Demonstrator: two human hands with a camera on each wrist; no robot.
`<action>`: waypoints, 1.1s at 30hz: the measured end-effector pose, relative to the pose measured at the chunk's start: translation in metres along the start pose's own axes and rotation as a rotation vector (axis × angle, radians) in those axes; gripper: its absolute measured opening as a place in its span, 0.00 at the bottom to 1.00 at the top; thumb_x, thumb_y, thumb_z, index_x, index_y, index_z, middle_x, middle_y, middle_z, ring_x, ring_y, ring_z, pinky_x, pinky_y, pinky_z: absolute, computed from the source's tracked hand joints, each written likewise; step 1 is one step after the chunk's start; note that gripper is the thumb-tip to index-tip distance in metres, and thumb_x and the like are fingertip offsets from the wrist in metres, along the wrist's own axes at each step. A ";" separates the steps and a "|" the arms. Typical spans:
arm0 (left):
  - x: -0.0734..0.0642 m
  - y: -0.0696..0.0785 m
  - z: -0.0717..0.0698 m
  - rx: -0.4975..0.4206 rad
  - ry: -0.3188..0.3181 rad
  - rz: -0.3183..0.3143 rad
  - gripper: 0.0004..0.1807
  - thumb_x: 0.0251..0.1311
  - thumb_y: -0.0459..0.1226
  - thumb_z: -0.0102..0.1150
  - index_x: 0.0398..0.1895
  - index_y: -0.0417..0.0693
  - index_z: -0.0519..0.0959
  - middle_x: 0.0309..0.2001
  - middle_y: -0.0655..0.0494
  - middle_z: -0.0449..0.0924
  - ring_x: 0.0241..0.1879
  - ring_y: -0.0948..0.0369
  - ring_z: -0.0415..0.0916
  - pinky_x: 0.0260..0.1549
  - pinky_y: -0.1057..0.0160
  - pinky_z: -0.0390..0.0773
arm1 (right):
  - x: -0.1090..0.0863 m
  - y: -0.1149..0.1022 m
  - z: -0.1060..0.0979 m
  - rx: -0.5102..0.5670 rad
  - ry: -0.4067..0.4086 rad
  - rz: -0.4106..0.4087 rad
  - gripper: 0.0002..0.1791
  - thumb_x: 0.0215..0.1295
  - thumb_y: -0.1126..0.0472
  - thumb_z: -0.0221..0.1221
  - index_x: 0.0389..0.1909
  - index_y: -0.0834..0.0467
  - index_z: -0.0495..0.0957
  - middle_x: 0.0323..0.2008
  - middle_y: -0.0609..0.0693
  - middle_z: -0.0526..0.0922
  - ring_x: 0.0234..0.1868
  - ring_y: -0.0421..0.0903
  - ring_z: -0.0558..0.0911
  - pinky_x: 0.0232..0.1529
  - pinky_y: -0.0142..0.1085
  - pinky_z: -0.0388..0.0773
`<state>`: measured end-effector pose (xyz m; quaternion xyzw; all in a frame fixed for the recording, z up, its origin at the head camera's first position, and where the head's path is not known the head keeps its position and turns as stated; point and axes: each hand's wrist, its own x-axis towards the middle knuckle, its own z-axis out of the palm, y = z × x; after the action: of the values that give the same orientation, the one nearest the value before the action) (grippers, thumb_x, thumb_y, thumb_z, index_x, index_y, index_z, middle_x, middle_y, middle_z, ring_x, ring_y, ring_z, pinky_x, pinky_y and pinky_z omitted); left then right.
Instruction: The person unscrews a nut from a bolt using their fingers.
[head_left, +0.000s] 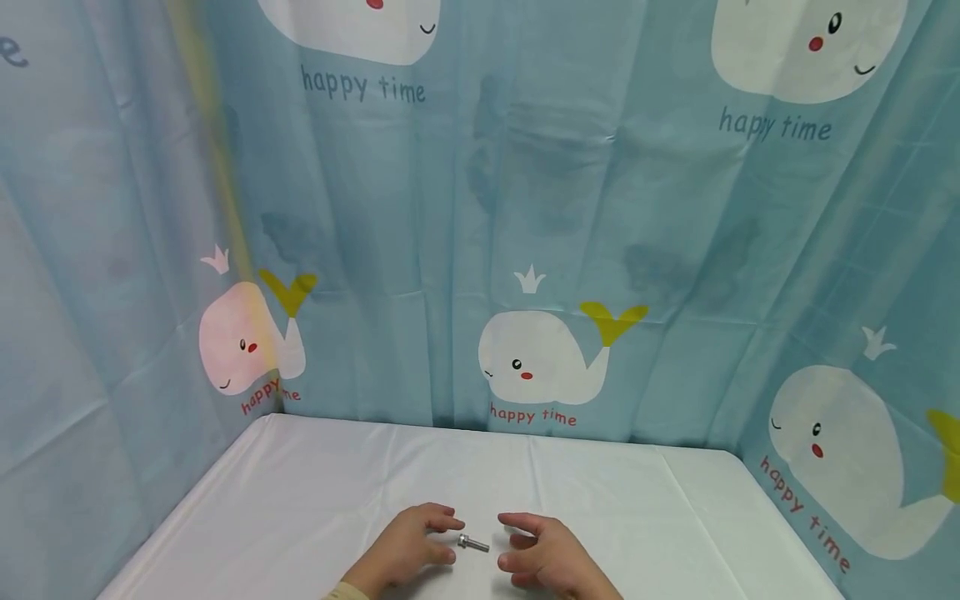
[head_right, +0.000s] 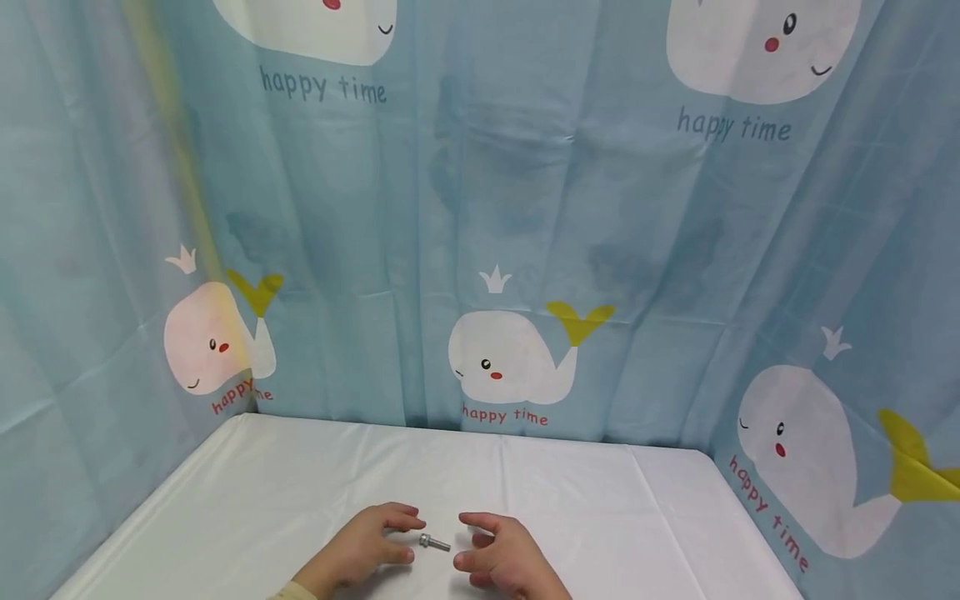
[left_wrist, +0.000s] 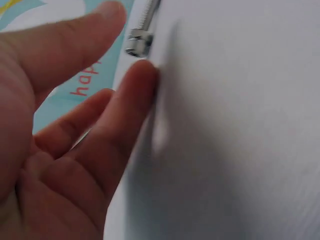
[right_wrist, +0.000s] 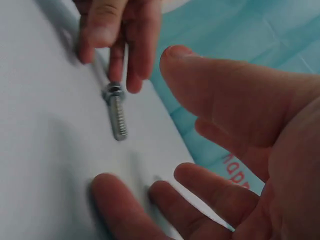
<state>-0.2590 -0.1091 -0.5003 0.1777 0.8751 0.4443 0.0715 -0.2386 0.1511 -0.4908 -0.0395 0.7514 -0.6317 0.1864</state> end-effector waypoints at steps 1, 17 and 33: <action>0.001 -0.001 0.002 0.015 0.010 0.015 0.19 0.47 0.36 0.77 0.46 0.52 0.87 0.53 0.53 0.80 0.53 0.48 0.77 0.55 0.38 0.71 | 0.002 0.001 0.002 -0.012 0.001 -0.009 0.31 0.53 0.67 0.73 0.61 0.59 0.78 0.56 0.66 0.78 0.43 0.54 0.84 0.40 0.47 0.84; 0.010 -0.001 0.017 0.072 0.097 -0.001 0.11 0.49 0.34 0.74 0.38 0.49 0.89 0.40 0.61 0.73 0.42 0.56 0.74 0.44 0.49 0.77 | 0.019 -0.004 0.027 -0.313 0.083 -0.087 0.20 0.49 0.69 0.73 0.45 0.58 0.86 0.44 0.56 0.84 0.45 0.52 0.81 0.40 0.45 0.83; 0.011 0.004 0.022 0.240 0.128 0.043 0.06 0.47 0.33 0.72 0.27 0.55 0.88 0.35 0.63 0.69 0.36 0.61 0.71 0.40 0.54 0.77 | 0.030 0.002 0.043 -0.650 0.171 -0.282 0.10 0.43 0.72 0.70 0.29 0.59 0.87 0.34 0.46 0.73 0.31 0.41 0.75 0.31 0.36 0.75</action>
<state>-0.2616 -0.0865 -0.5095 0.1747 0.9208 0.3483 -0.0158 -0.2514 0.1023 -0.5049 -0.1469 0.9131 -0.3803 0.0116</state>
